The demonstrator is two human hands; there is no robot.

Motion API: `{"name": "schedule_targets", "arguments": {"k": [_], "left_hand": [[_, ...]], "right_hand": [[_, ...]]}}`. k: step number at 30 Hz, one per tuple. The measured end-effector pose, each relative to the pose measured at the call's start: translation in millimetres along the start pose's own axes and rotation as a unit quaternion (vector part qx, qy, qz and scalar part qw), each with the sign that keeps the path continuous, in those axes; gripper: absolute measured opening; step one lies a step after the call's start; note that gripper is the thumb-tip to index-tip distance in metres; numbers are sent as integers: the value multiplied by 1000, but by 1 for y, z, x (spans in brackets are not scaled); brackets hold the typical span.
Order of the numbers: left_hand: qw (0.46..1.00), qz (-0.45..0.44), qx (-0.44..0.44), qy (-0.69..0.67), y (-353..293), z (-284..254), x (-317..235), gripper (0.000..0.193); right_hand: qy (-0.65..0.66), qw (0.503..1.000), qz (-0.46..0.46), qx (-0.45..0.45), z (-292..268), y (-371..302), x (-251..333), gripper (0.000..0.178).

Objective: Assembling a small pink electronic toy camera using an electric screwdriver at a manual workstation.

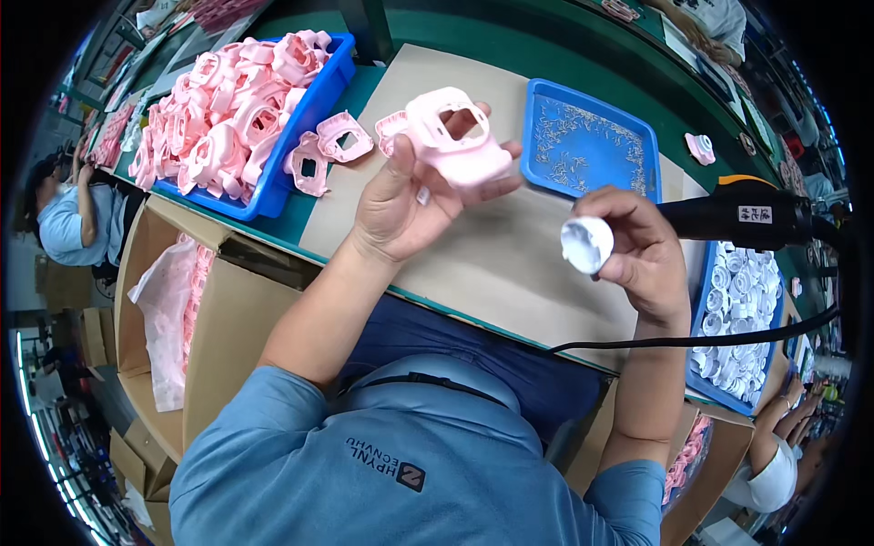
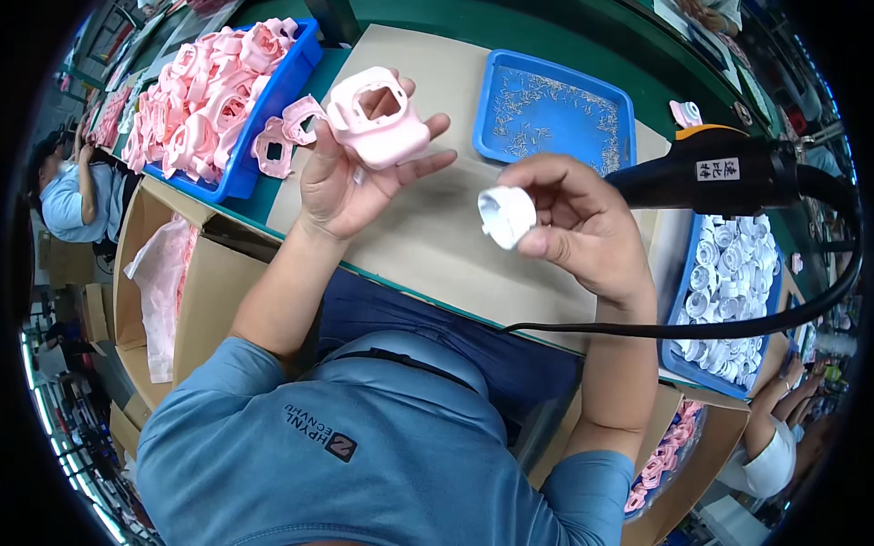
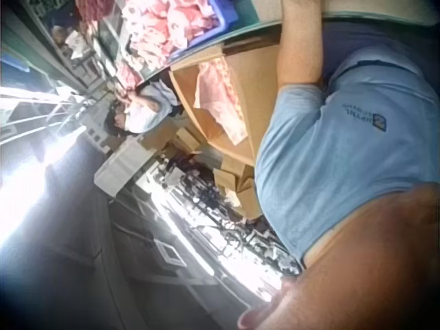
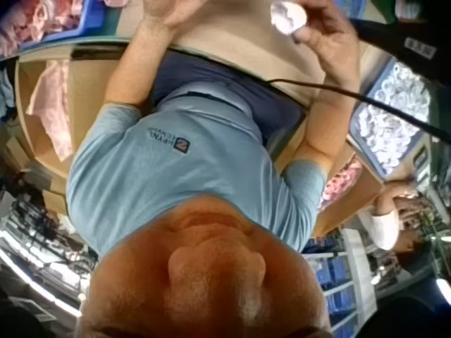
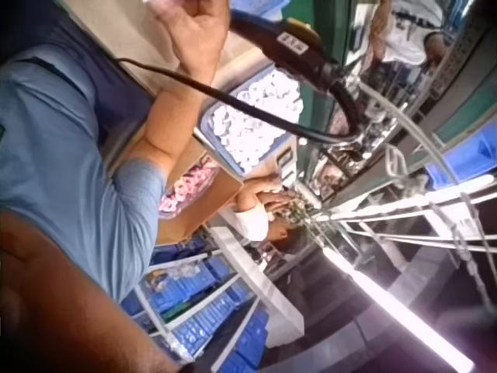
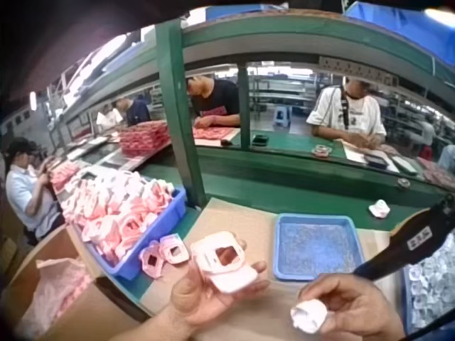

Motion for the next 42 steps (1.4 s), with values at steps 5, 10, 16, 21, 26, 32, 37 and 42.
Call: {"name": "schedule_targets", "arguments": {"k": [5,10,16,21,26,32,37,42], "left_hand": [[996,-43,50,57,-2,7,1,93],[530,238,166,797,-30,60,-34,93],[963,82,8,256,-32,20,-74,122],[994,74,51,65,-40,15,-65,114],[962,105,100,230,-54,15,-100,99],[877,-99,-107,458,-101,-59,-79,82],[818,-209,-186,502,-164,-48,-112,82],[883,-124,-150,428,-144,-22,-100,87]], "right_hand": [[-31,992,-27,-120,2,38,5,46],[-74,979,-135,-137,4,37,13,47],[-64,978,-109,-165,-6,32,1,66],[-53,985,-111,-119,7,36,-1,63],[-74,994,-44,-65,19,37,-15,53],[-75,996,25,-52,30,39,-39,50],[-61,997,19,-37,26,38,-34,51],[-33,999,0,-12,41,41,-38,48]]}}
Point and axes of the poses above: each hand's wrist, its own y-axis towards the middle knuckle, its own z-axis out of the palm, x = y × z, the point moved 9 cm from there along y, towards the middle knuckle, and after that the axes turned 6 degrees about -z, right-handed, at the moved point
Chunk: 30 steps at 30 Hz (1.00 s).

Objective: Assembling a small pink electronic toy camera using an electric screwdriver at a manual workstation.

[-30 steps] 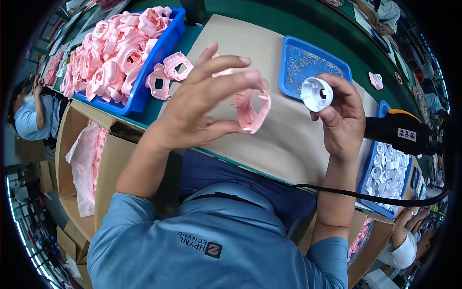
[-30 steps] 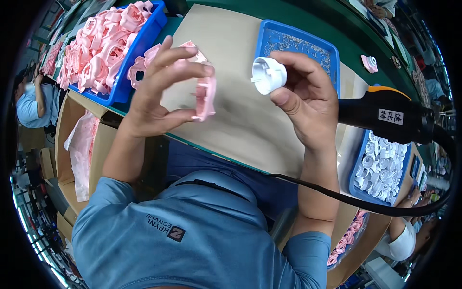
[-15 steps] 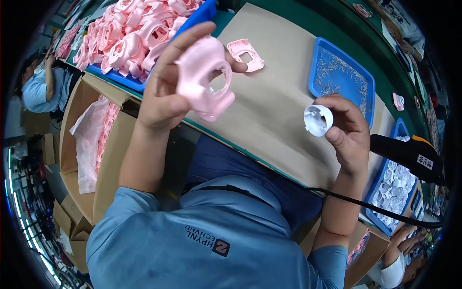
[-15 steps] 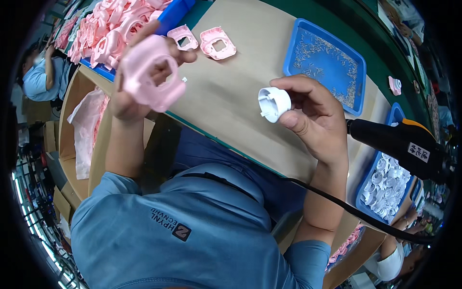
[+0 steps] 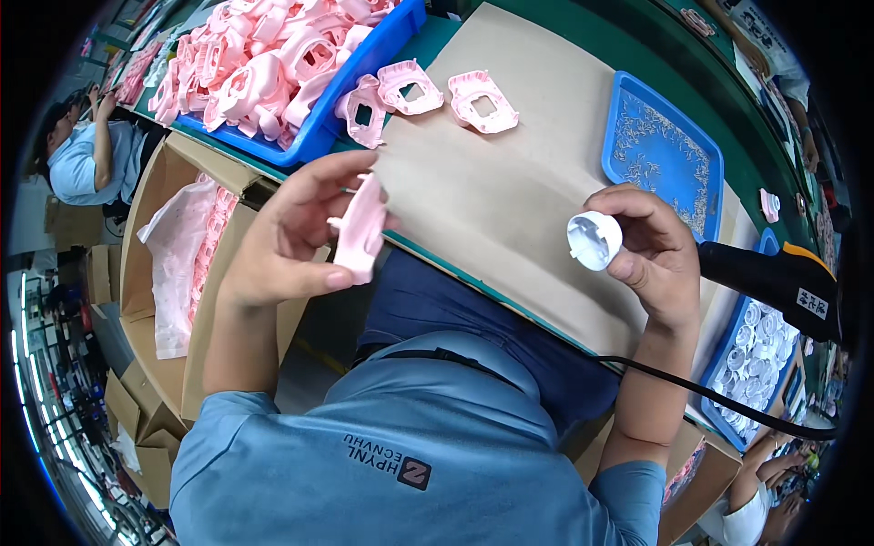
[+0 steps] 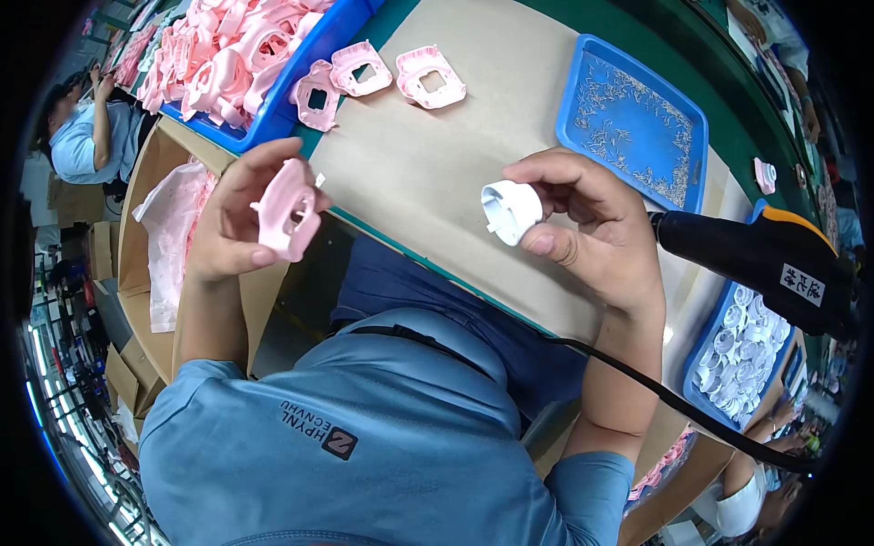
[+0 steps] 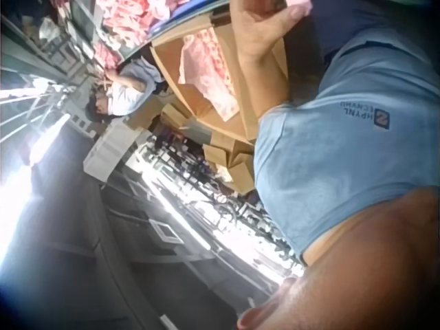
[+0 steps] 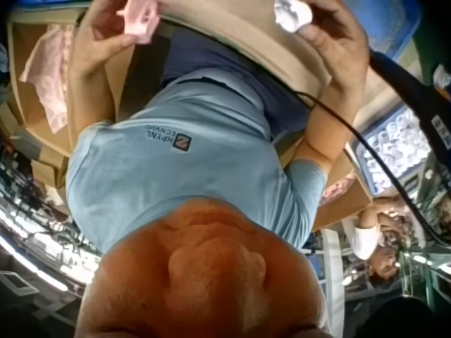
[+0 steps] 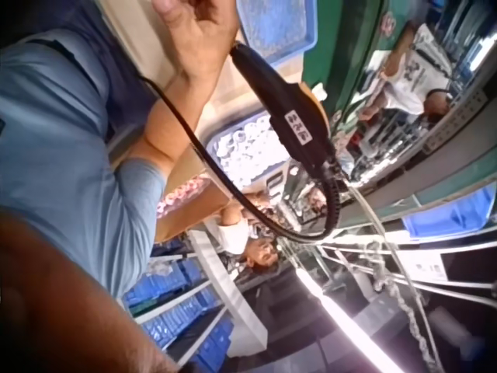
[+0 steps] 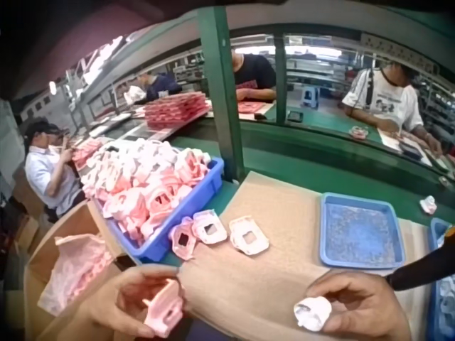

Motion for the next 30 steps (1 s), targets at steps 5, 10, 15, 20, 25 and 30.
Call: {"name": "schedule_targets", "arguments": {"k": [5,10,15,20,25,30], "left_hand": [[982,-58,-117,134,31,-17,31,74],[997,-20,-31,-63,-5,-11,10,93],[951,98,91,-280,57,70,-2,101],[935,84,139,-314,73,105,1,97],[935,54,158,-314,74,116,4,95],[938,31,143,-315,76,122,3,92]], "right_hand": [[-43,999,-8,-16,-6,-1,4,44],[70,997,-19,-25,-2,2,4,49],[46,993,-95,-53,-1,-1,23,51],[-41,988,-135,-62,5,-8,38,45],[-115,979,-154,-68,6,-14,45,43],[-264,949,-162,-57,19,-16,54,36]]}}
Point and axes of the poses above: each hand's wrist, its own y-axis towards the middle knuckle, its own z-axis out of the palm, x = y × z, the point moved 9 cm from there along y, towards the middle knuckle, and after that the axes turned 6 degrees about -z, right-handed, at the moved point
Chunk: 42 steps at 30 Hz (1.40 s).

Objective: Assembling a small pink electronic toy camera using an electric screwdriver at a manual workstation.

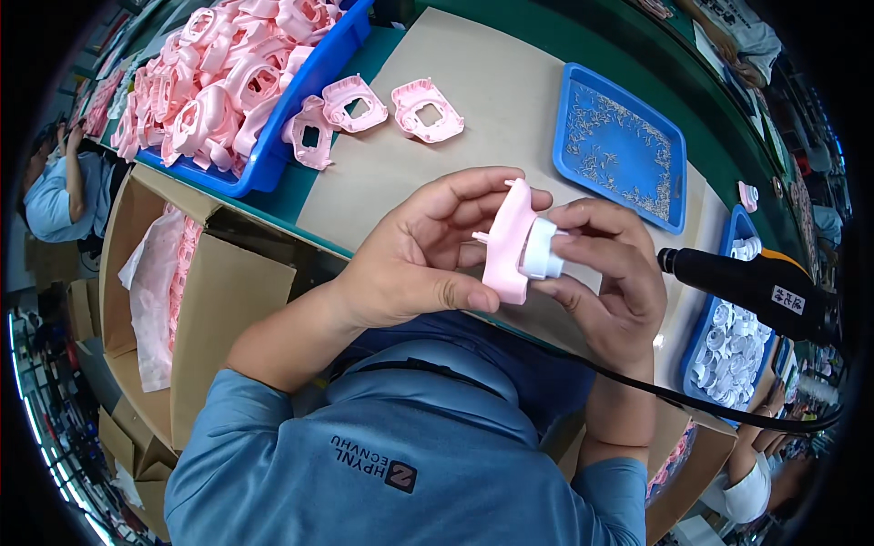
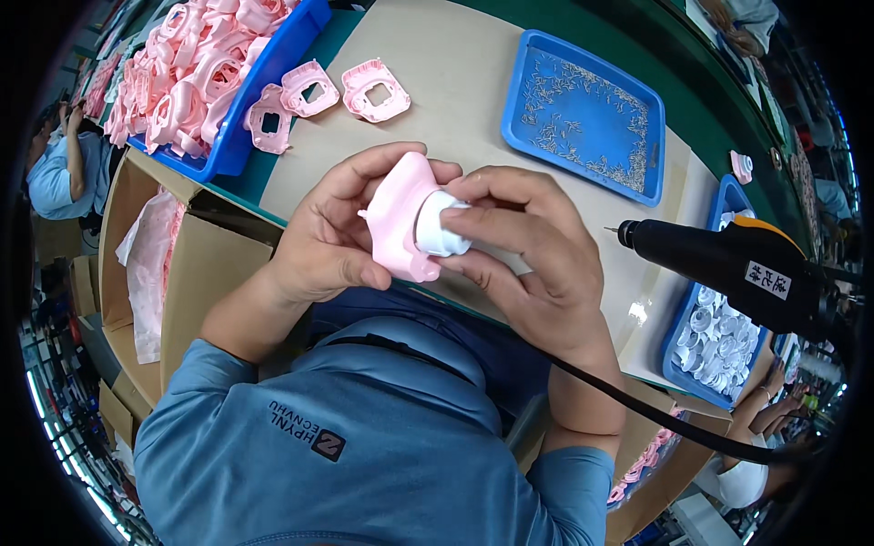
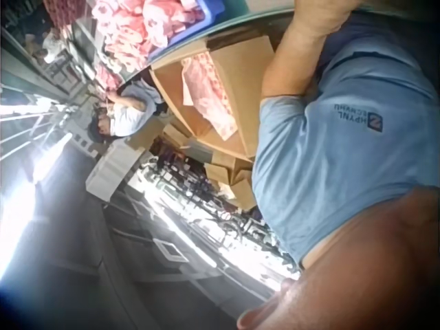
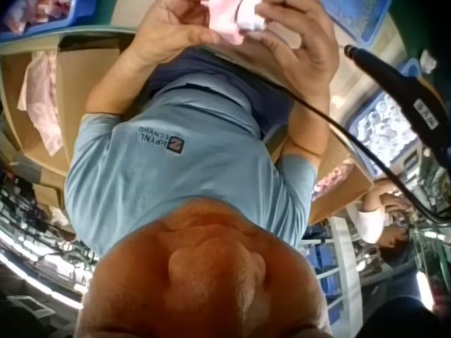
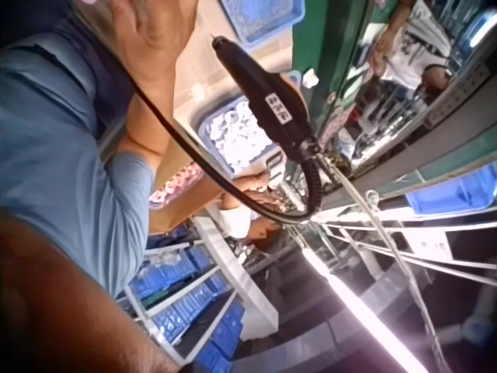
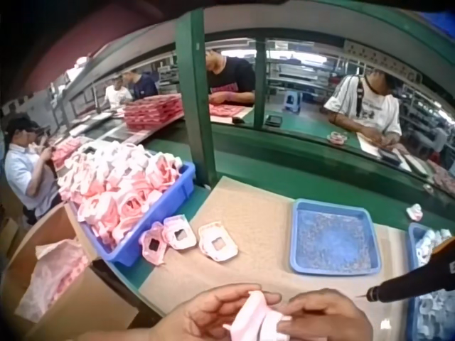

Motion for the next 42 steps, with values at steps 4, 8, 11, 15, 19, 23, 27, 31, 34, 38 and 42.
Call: {"name": "schedule_targets", "arguments": {"k": [4,8,11,15,19,23,27,31,34,38,42], "left_hand": [[998,24,52,40,-2,4,4,83],[997,4,38,65,4,6,13,84],[997,20,34,67,5,4,13,85],[996,-5,32,83,12,9,20,86],[982,-55,10,182,31,8,26,87],[793,19,43,608,53,24,14,72],[702,14,176,690,73,46,59,61],[702,-11,177,689,81,45,58,60],[750,119,148,633,79,57,32,57],[667,198,113,709,123,67,2,53],[603,160,88,776,205,43,34,58]], "right_hand": [[-47,999,8,-14,2,-6,5,35],[-98,995,10,-27,-8,-15,4,33],[-154,988,-8,-7,-7,-14,8,34],[-150,987,-1,-51,-15,-23,12,34],[-277,960,29,-14,-22,-31,7,32],[-413,902,64,-106,-84,-82,47,44],[-126,928,-35,-348,-140,-55,43,88],[1,968,50,-245,-121,-10,-4,82],[78,972,-34,-218,-141,16,-5,65],[93,938,-68,-326,-190,7,-23,40],[91,923,-40,-373,-198,-9,-49,34]]}}
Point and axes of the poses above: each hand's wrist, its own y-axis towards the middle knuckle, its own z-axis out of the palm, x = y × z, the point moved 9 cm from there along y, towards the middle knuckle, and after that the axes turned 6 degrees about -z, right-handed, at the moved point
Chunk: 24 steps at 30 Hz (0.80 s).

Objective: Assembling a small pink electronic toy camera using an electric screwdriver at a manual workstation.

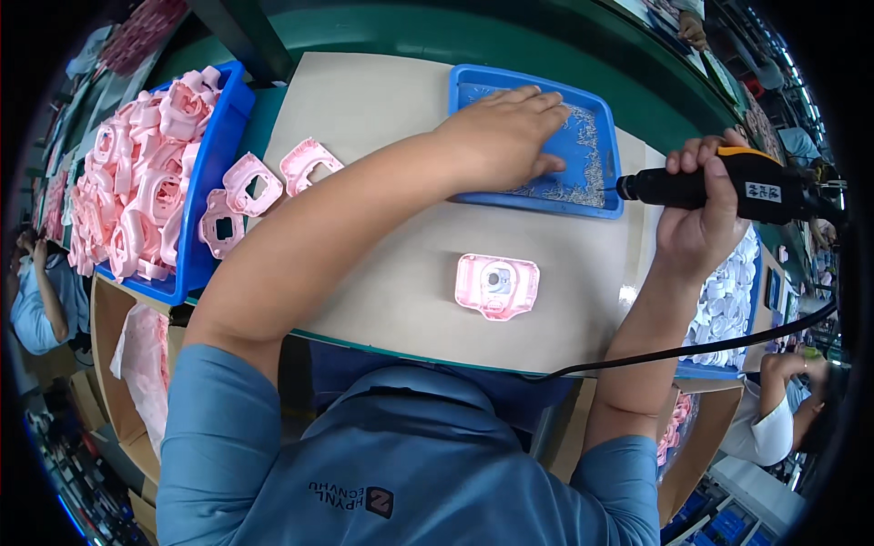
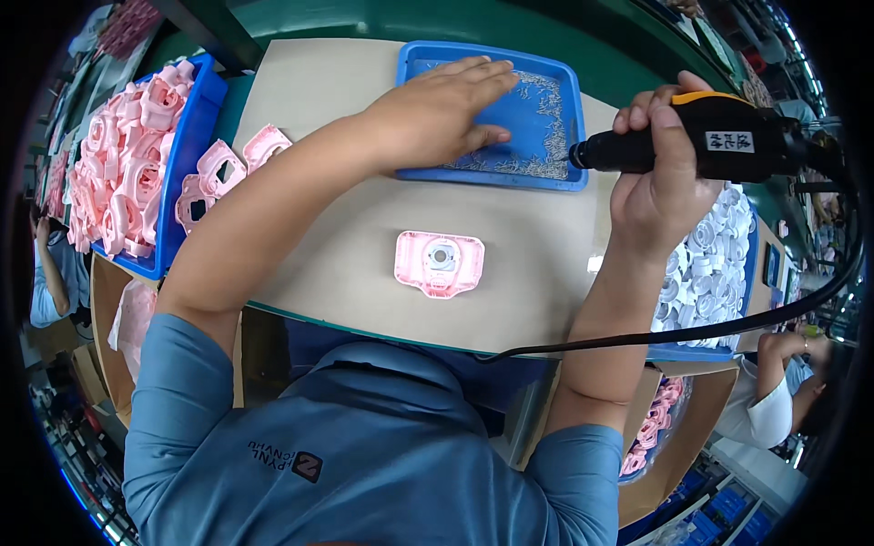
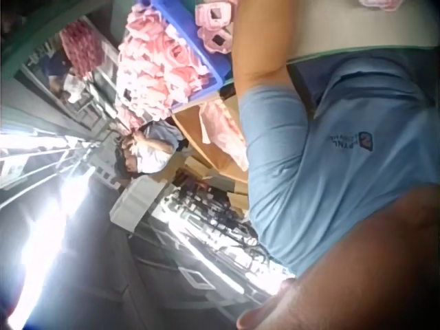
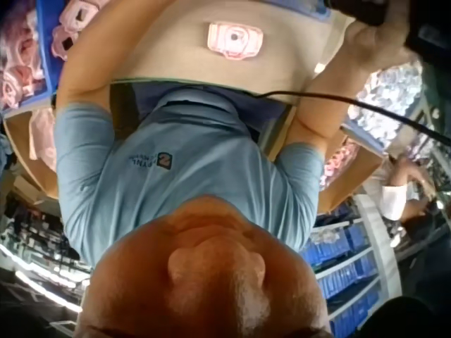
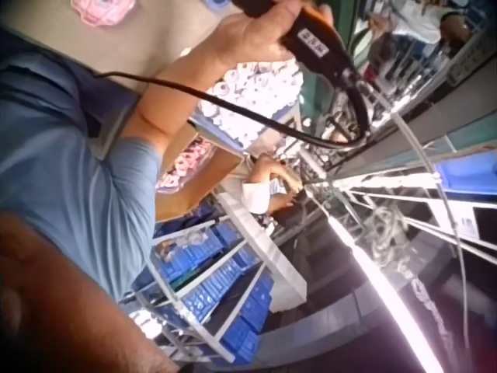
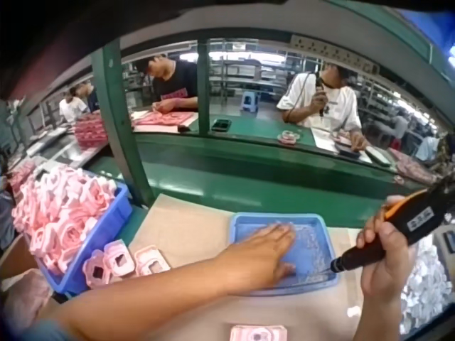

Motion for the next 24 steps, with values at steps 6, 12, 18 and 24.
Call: {"name": "schedule_targets", "arguments": {"k": [6,12,18,24], "left_hand": [[983,-26,160,82,4,38,13,64],[998,-33,50,-13,-31,-29,4,47],[978,-81,-94,-166,-65,-50,17,26],[966,-95,-157,-181,-76,-47,38,17]], "right_hand": [[-16,999,-12,-29,-22,-7,13,36],[1,1000,-7,2,-15,8,33,41],[80,996,25,0,6,18,-15,34],[37,999,14,12,25,19,-57,26]]}}
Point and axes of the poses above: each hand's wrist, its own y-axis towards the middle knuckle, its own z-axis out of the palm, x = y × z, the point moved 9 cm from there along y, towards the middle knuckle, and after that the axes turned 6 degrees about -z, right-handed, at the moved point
